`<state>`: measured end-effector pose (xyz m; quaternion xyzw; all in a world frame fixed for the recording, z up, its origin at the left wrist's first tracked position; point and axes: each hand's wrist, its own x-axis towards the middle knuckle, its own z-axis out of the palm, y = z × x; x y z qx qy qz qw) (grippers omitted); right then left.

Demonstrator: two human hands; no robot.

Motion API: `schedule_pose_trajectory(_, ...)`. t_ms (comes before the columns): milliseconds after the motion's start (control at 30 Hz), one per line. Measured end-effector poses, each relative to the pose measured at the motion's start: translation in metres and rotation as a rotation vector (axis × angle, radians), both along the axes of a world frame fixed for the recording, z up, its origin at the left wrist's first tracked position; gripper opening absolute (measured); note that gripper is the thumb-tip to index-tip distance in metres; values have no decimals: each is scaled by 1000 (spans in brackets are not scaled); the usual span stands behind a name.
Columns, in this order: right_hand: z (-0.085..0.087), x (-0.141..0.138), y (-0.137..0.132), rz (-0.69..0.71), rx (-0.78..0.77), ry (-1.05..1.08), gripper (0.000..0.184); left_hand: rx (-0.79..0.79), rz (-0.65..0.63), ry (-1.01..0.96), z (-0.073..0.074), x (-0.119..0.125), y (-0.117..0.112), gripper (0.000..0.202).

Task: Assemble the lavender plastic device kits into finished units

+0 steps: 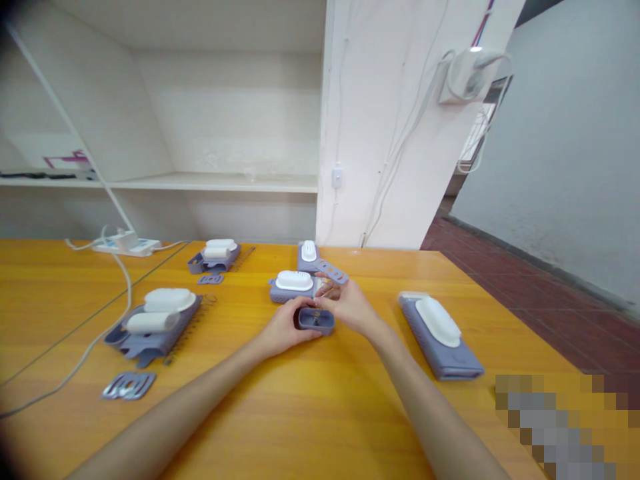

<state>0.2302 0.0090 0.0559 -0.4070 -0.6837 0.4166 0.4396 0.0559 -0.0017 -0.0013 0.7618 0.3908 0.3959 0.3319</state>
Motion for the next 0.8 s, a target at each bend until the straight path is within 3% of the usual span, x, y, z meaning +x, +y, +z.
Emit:
schedule_pose_trajectory(167, 0, -1, 0, 15, 25, -23, 46, -2, 11, -9, -1, 0, 0, 53)
schedule_pose_trajectory(400, -4, 2, 1, 19, -3, -71, 17, -11, 28, -10, -3, 0, 0, 54)
schedule_pose_trajectory(800, -6, -5, -3, 42, -5, -102, 15, -33, 7, -38, -2, 1, -1, 53)
